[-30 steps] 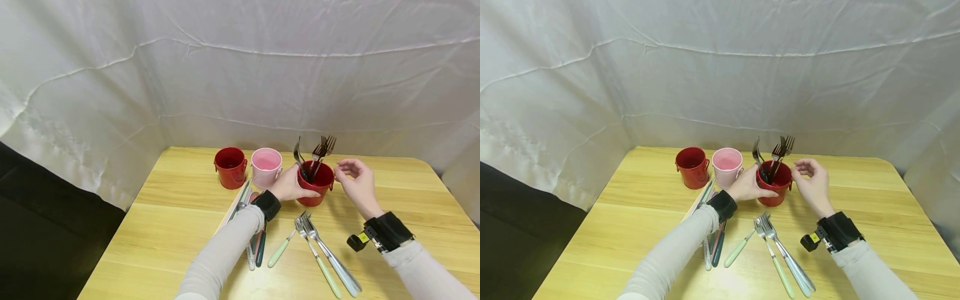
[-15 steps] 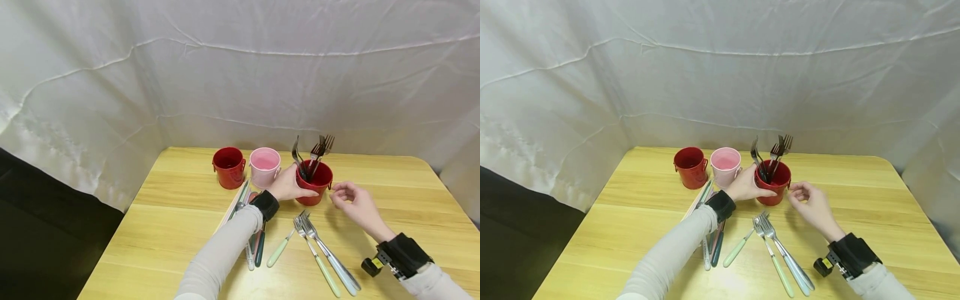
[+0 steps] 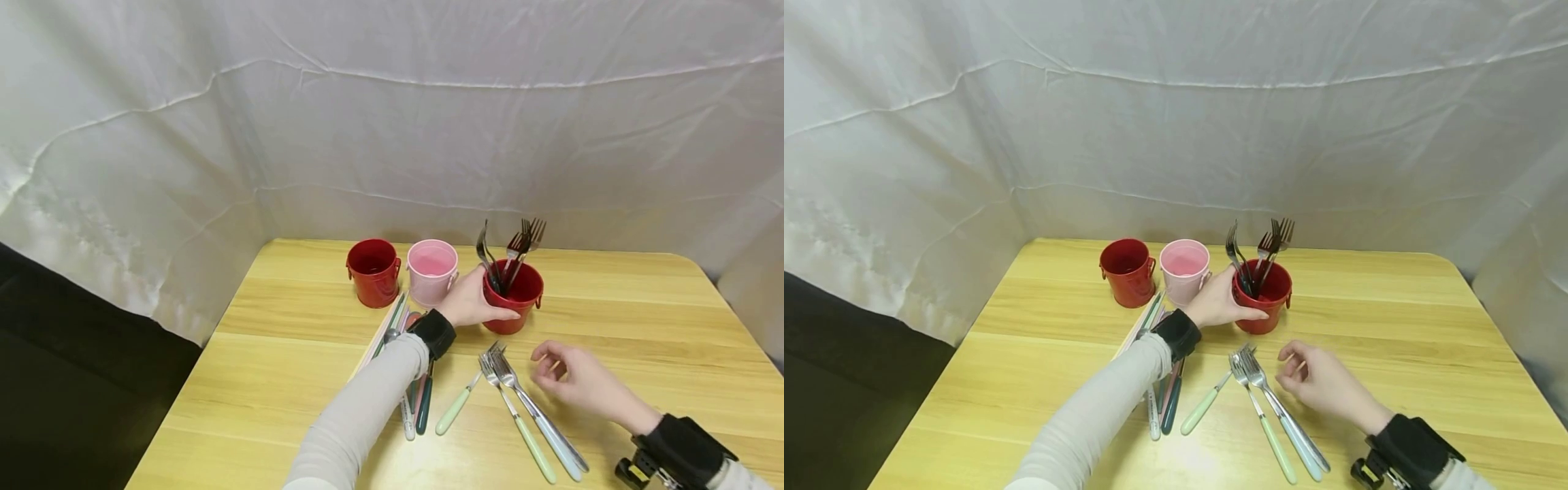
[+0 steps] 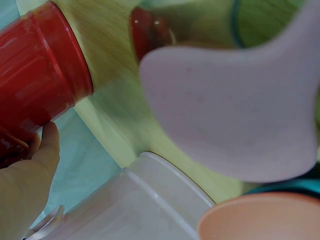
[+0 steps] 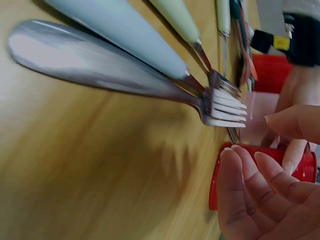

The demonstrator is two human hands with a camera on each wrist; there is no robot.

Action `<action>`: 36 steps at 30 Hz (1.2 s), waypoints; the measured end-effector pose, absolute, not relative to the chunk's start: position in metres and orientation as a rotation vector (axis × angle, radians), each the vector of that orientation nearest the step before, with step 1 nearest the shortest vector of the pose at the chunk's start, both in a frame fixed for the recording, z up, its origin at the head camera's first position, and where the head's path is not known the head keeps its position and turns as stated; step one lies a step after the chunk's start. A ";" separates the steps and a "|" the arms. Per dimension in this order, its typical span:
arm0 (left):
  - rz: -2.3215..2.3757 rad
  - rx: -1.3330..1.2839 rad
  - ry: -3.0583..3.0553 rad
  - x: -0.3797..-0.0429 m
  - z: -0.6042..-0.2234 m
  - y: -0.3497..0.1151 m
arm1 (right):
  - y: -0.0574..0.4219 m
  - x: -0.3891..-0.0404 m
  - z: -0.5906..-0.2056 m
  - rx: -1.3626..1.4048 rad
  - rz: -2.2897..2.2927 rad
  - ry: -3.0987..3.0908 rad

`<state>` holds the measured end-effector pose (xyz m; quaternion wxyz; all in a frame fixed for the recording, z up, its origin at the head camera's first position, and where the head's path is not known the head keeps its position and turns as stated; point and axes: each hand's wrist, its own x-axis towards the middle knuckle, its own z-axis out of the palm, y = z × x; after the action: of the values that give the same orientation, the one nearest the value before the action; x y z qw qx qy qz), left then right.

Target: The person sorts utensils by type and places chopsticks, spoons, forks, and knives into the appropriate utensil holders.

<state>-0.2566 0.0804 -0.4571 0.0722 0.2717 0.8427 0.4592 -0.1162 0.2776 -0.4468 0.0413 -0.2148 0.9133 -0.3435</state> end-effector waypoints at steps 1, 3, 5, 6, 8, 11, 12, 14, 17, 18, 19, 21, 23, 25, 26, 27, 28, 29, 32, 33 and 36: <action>1.379 0.814 2.531 -0.256 -0.457 0.080 | 0.277 -0.114 -0.448 -0.667 -1.039 2.783; 1.376 0.807 2.530 -0.256 -0.456 0.080 | 0.275 -0.109 -0.450 -0.668 -0.997 2.756; 1.369 0.799 2.532 -0.256 -0.456 0.080 | 0.274 -0.106 -0.452 -0.669 -0.943 2.735; 1.365 0.795 2.534 -0.255 -0.456 0.080 | 0.273 -0.104 -0.452 -0.663 -0.920 2.722; 1.355 0.792 2.541 -0.255 -0.455 0.080 | 0.272 -0.101 -0.453 -0.660 -0.870 2.713; 1.349 0.794 2.546 -0.255 -0.455 0.080 | 0.269 -0.098 -0.454 -0.640 -0.821 2.708; 1.349 0.794 2.547 -0.255 -0.455 0.080 | 0.269 -0.097 -0.455 -0.632 -0.808 2.708; 1.348 0.793 2.549 -0.255 -0.455 0.080 | 0.267 -0.096 -0.456 -0.611 -0.783 2.712; 1.347 0.789 2.548 -0.255 -0.455 0.079 | 0.264 -0.094 -0.457 -0.575 -0.758 2.713; 1.347 0.787 2.547 -0.255 -0.455 0.079 | 0.263 -0.093 -0.458 -0.566 -0.751 2.714; 1.346 0.786 2.547 -0.255 -0.455 0.079 | 0.262 -0.093 -0.459 -0.558 -0.743 2.717; 1.345 0.783 2.546 -0.255 -0.455 0.079 | 0.260 -0.092 -0.460 -0.538 -0.728 2.724; 1.341 0.781 2.547 -0.255 -0.455 0.079 | 0.259 -0.092 -0.461 -0.528 -0.714 2.733; 1.342 0.781 2.548 -0.255 -0.455 0.079 | 0.257 -0.091 -0.462 -0.518 -0.704 2.745; 1.344 0.782 2.547 -0.255 -0.455 0.079 | 0.257 -0.091 -0.463 -0.506 -0.700 2.750; 1.345 0.784 2.547 -0.255 -0.455 0.079 | 0.256 -0.091 -0.463 -0.497 -0.696 2.755; 1.345 0.786 2.548 -0.255 -0.455 0.079 | 0.255 -0.091 -0.463 -0.489 -0.688 2.761; 1.347 0.787 2.548 -0.255 -0.455 0.079 | 0.255 -0.091 -0.464 -0.481 -0.685 2.764; 1.343 0.791 2.550 -0.255 -0.455 0.079 | 0.253 -0.091 -0.464 -0.438 -0.668 2.769; 1.342 0.793 2.551 -0.255 -0.455 0.079 | 0.253 -0.090 -0.464 -0.428 -0.660 2.771; 1.339 0.796 2.551 -0.256 -0.456 0.080 | 0.252 -0.091 -0.464 -0.385 -0.646 2.768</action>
<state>-0.2555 0.0796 -0.4556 0.0761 0.2656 0.8510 0.4466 -0.0909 0.2515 -0.4637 0.1364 -0.1330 0.9560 -0.2233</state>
